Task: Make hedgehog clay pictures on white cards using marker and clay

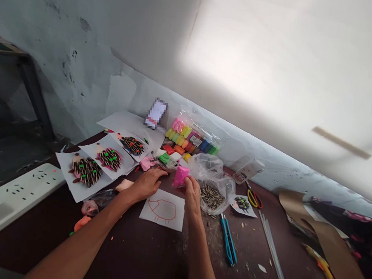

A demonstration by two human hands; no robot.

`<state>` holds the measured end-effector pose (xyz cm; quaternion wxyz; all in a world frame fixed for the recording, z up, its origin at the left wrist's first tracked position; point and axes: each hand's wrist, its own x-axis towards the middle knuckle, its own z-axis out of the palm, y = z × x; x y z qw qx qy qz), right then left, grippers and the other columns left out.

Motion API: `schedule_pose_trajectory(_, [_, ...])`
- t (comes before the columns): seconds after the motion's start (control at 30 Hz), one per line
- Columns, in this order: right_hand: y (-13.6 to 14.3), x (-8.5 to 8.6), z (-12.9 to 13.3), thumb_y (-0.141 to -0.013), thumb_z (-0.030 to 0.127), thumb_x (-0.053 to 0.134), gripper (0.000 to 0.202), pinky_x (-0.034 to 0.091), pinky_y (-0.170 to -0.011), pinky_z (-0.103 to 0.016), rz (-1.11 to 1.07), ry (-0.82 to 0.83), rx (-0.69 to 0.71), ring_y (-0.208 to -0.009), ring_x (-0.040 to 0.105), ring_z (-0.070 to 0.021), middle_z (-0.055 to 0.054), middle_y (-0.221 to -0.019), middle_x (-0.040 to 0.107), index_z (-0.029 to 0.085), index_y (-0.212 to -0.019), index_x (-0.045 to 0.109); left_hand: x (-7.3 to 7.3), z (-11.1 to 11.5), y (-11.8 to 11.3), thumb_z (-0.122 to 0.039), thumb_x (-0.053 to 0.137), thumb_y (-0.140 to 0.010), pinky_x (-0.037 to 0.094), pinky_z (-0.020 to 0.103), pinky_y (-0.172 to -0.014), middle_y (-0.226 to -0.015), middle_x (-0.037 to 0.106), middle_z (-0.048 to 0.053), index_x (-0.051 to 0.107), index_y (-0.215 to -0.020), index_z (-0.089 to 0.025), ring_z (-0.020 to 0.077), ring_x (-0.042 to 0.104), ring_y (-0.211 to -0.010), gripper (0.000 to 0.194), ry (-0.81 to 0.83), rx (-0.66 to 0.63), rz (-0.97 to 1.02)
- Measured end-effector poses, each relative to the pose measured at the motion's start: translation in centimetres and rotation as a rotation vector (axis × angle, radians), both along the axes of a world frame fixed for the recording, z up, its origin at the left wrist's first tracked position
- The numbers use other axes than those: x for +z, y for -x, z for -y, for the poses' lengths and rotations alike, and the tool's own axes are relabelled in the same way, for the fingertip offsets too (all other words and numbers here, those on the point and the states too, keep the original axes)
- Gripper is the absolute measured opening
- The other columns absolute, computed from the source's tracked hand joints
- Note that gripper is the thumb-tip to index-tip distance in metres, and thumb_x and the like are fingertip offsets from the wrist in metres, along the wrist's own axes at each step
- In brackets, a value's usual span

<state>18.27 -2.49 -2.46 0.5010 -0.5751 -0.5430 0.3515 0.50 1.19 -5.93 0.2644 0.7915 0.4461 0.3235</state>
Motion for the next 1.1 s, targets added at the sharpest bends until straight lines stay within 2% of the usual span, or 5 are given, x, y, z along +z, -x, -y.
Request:
schedule_pose_trajectory(0.27, [1.5, 1.8, -0.6, -0.09, 0.027, 0.043, 0.032, 0.032, -0.054, -0.022, 0.562, 0.142, 0.136, -0.059, 0.052, -0.0125, -0.003, -0.064, 0.062, 0.015, -0.068, 0.062, 1.2, 0.2, 0.2, -0.003, 0.044, -0.07, 0.048, 0.033, -0.084, -0.08, 0.069, 0.007, 0.068, -0.069, -0.018, 0.0206, 0.062, -0.086, 0.028, 0.021, 0.042, -0.11])
schedule_pose_trajectory(0.6, [2.8, 4.0, -2.1, -0.098, 0.022, 0.038, 0.034, 0.042, -0.071, -0.03, 1.145, 0.373, -0.054, -0.091, 0.068, -0.0261, -0.019, -0.103, 0.072, 0.013, -0.108, 0.07, 2.1, 0.5, 0.6, -0.005, 0.042, -0.073, 0.049, 0.031, -0.084, -0.09, 0.075, 0.009, 0.073, -0.081, -0.019, 0.0231, 0.067, -0.092, 0.035, 0.051, 0.196, -0.156])
schedule_pose_trajectory(0.73, [1.8, 3.6, -2.0, -0.097, 0.031, 0.043, 0.033, 0.042, -0.071, -0.028, 0.996, 0.291, -0.094, -0.089, 0.067, -0.0236, -0.015, -0.099, 0.073, 0.017, -0.105, 0.072, 2.2, 0.5, 0.4, -0.006, 0.041, -0.076, 0.05, 0.033, -0.087, -0.092, 0.074, 0.01, 0.073, -0.085, -0.018, 0.0238, 0.067, -0.094, 0.035, 0.05, 0.201, -0.123])
schedule_pose_trajectory(0.87, [0.4, 2.0, -1.3, -0.092, 0.037, 0.044, 0.036, 0.041, -0.062, -0.024, 0.553, 0.117, -0.043, -0.07, 0.061, -0.0168, -0.005, -0.076, 0.071, 0.016, -0.093, 0.073, 2.5, 0.3, 0.0, -0.017, 0.048, -0.083, 0.052, 0.035, -0.089, -0.104, 0.072, 0.009, 0.069, -0.102, -0.017, 0.0209, 0.067, -0.092, 0.029, 0.074, 0.205, 0.151])
schedule_pose_trajectory(1.1, [1.3, 0.8, 0.9, -0.077, 0.052, 0.063, 0.037, 0.036, -0.048, -0.021, -0.057, 0.089, 0.169, -0.051, 0.048, -0.0106, 0.0, -0.058, 0.058, 0.015, -0.074, 0.067, 3.4, 0.8, -0.3, -0.048, 0.067, -0.078, 0.056, 0.029, -0.058, -0.099, 0.072, 0.012, 0.058, -0.116, -0.013, 0.0187, 0.07, -0.071, 0.052, 0.65, -0.091, 0.679])
